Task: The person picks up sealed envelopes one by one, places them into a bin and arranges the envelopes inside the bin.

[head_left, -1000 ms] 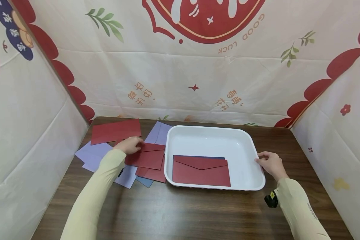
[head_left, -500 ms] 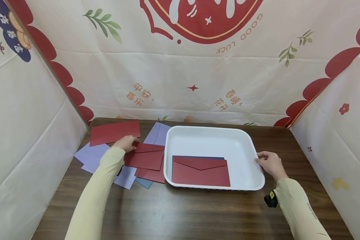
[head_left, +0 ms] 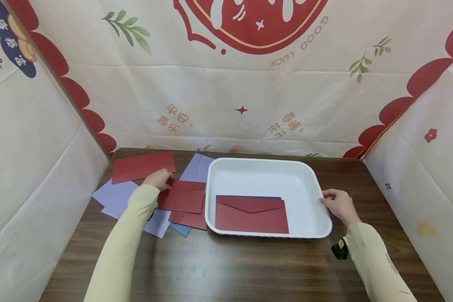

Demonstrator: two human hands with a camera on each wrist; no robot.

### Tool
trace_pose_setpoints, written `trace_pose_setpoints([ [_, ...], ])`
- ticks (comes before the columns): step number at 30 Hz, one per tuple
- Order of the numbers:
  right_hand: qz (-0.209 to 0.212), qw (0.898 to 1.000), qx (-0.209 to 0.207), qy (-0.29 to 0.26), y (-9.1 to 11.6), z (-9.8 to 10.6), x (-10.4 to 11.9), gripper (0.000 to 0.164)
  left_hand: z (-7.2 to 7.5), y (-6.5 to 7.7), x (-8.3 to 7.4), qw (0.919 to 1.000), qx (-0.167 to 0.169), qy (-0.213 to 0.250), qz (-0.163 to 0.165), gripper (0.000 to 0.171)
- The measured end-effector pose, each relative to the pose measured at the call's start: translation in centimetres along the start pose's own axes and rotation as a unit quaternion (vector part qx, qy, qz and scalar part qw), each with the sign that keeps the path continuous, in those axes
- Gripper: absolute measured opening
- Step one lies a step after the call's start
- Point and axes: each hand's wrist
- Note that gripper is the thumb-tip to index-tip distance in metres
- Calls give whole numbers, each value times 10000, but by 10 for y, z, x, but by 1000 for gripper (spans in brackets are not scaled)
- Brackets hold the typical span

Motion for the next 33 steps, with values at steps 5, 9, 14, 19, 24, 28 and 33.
trace_pose_setpoints([
  [5,-7,10000,-5,-4,0,0,2,40,2,-1,-3,9998,97,43,154,29],
  [9,-24,10000,-1,-12,-1,0,1,39,5,-1,-7,9994,205,7,280,30],
  [14,-18,10000,-39,5,-2,-1,0,39,9,-5,-10,9985,428,-78,317,28],
  [19,-84,10000,-9,-6,-2,-1,-1,40,11,-10,-11,9960,773,-11,449,28],
  [24,-60,10000,-55,7,-1,-1,0,40,14,-11,-7,9950,865,58,505,27],
  [28,-61,10000,-70,23,-2,-1,-1,40,16,-10,-2,9947,831,302,523,24],
  [33,-45,10000,-54,34,-3,-2,-2,40,15,-9,3,9946,809,496,426,24],
])
Point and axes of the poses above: each hand's wrist, its own y-axis away from the middle knuckle, its own z-axis out of the back of the hand, x = y × z, and after that the axes turned 13 degrees about -z, right-handed
